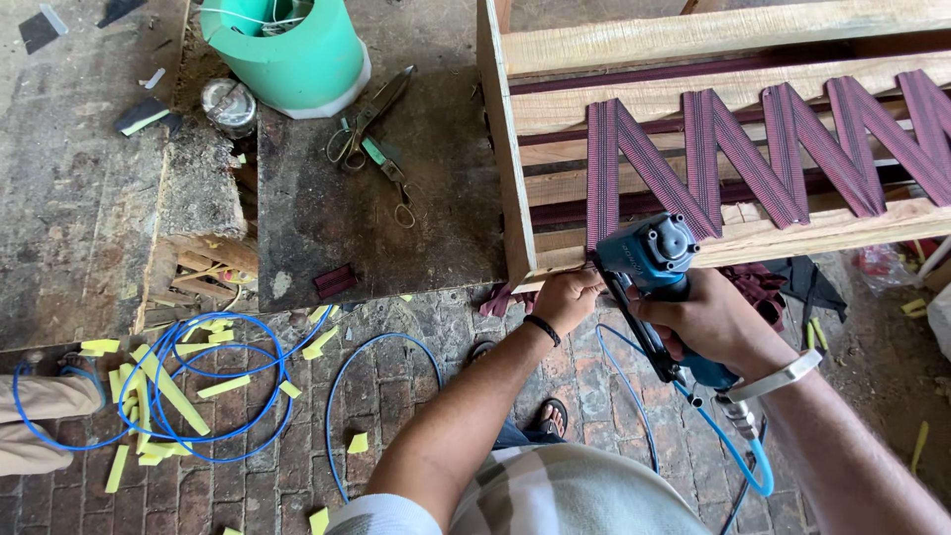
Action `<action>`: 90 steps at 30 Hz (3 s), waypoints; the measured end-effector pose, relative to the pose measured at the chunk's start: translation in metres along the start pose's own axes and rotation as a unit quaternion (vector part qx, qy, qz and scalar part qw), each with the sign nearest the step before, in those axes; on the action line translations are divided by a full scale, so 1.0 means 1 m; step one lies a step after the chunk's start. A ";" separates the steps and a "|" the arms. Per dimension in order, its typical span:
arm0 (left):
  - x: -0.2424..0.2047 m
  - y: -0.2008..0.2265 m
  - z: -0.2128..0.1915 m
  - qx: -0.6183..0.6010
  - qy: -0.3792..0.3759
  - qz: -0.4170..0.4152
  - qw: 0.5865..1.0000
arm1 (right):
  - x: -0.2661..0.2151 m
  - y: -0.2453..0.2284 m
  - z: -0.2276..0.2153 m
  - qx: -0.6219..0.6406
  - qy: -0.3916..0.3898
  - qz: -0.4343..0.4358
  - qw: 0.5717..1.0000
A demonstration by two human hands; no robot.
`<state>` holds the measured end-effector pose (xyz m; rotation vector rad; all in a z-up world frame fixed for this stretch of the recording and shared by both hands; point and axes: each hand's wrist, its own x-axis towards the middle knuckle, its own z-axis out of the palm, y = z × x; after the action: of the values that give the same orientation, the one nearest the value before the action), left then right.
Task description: The person attaches maroon fabric strips to a wooden frame using a pneumatic nail gun. They fold the fabric into zigzag patterns, staple it to the frame, and trim excess with scissors. The person flips the frame to work on the opposite side and continues attaching fabric.
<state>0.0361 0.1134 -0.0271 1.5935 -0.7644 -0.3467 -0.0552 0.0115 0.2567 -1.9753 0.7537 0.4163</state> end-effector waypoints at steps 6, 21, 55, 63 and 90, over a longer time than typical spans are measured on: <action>0.002 0.045 -0.010 -0.092 -0.021 -0.104 0.990 | 0.005 0.002 -0.013 0.035 0.014 -0.002 0.999; 0.010 0.167 -0.196 0.374 0.227 0.111 0.892 | 0.087 -0.039 -0.062 -0.037 0.016 0.016 0.999; 0.327 0.125 -0.206 0.561 -0.105 -0.123 0.812 | 0.127 -0.133 -0.046 0.013 0.007 0.027 1.000; 0.328 0.123 -0.208 0.529 -0.105 -0.090 0.837 | 0.162 -0.157 -0.032 0.048 0.042 0.035 0.997; 0.325 0.130 -0.215 0.492 -0.135 -0.131 0.850 | 0.154 -0.166 -0.011 0.013 0.018 0.043 0.999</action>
<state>0.3727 0.0651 0.2040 2.6794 -1.0203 -0.4077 0.1700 0.0107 0.2844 -1.9350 0.8648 0.4216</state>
